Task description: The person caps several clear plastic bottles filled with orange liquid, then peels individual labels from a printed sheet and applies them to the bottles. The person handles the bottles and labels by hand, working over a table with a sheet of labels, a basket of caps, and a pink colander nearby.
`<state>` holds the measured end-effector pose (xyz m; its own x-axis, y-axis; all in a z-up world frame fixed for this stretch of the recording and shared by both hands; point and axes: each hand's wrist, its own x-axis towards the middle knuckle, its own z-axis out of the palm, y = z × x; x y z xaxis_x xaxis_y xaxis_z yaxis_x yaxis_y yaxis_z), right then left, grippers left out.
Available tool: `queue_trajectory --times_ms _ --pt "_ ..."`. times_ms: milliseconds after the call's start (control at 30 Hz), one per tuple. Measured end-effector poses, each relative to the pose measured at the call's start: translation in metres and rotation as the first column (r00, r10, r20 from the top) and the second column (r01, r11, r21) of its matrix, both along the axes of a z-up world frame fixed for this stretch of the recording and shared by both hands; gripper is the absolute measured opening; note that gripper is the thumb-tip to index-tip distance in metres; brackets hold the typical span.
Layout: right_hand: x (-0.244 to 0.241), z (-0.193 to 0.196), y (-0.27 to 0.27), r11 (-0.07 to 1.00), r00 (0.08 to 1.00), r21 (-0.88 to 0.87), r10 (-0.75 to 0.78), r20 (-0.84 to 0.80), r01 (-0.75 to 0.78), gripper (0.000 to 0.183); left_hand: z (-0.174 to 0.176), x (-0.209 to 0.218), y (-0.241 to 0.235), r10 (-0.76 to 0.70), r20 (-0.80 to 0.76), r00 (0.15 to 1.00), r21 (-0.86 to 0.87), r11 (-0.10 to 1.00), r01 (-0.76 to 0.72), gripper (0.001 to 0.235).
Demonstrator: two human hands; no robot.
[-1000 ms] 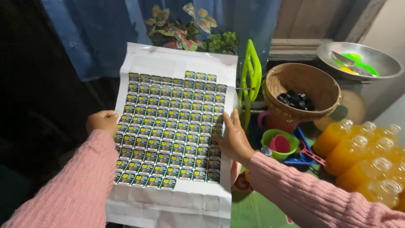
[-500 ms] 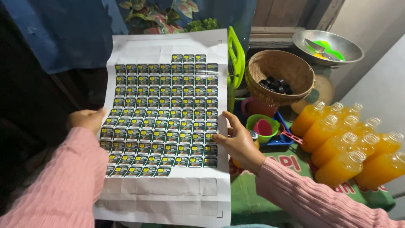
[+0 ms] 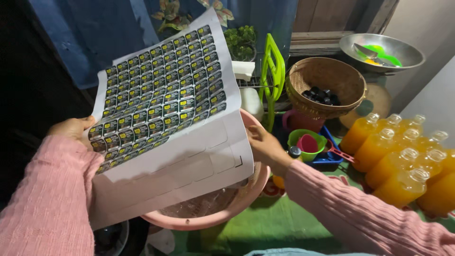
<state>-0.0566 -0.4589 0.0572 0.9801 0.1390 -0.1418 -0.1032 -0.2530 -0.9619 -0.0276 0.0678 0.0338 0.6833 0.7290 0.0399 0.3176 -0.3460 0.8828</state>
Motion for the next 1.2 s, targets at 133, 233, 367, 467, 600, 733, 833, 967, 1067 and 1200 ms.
queue_trajectory --times_ms 133,233,367,467,600,733,833,967,1067,1200 --pt "-0.009 -0.014 0.031 0.969 0.947 0.113 0.185 0.262 -0.221 0.068 0.011 -0.001 0.008 0.011 -0.004 1.000 0.021 1.000 -0.011 0.034" --pt "-0.023 -0.020 0.048 0.932 0.934 0.209 0.238 0.267 -0.297 0.068 0.017 0.001 0.012 0.009 -0.013 1.000 0.027 1.000 -0.009 0.033" --pt "-0.034 -0.018 0.055 0.908 0.939 0.279 0.248 0.239 -0.311 0.069 0.020 0.009 0.010 -0.002 -0.014 1.000 0.033 0.999 0.002 0.033" --pt "-0.041 -0.016 0.056 0.897 0.943 0.314 0.253 0.214 -0.312 0.069 0.018 0.010 0.009 -0.005 -0.012 1.000 0.030 1.000 0.006 0.033" --pt "-0.045 -0.012 0.051 0.883 0.949 0.356 0.249 0.194 -0.305 0.070 0.017 0.021 0.002 -0.024 -0.013 1.000 0.030 0.999 0.025 0.033" --pt "-0.042 -0.002 0.044 0.863 0.960 0.423 0.226 0.166 -0.277 0.071 0.020 0.034 -0.002 -0.039 -0.012 0.999 0.033 0.999 0.039 0.032" --pt "-0.044 0.001 0.041 0.846 0.967 0.469 0.206 0.149 -0.253 0.072 0.019 0.039 -0.006 -0.046 -0.009 0.999 0.037 0.998 0.046 0.032" --pt "-0.035 -0.002 0.034 0.819 0.976 0.532 0.179 0.121 -0.216 0.073 0.012 0.043 -0.014 -0.059 -0.022 0.998 0.038 0.998 0.060 0.032" --pt "-0.017 -0.011 0.024 0.775 0.980 0.601 0.162 0.111 -0.197 0.074 0.000 0.044 -0.020 -0.060 -0.032 0.998 0.038 0.997 0.061 0.031" --pt "0.014 -0.026 -0.001 0.626 0.957 0.775 0.163 -0.239 0.087 0.075 -0.024 0.046 -0.032 -0.067 -0.042 0.997 0.043 0.997 0.069 0.031"
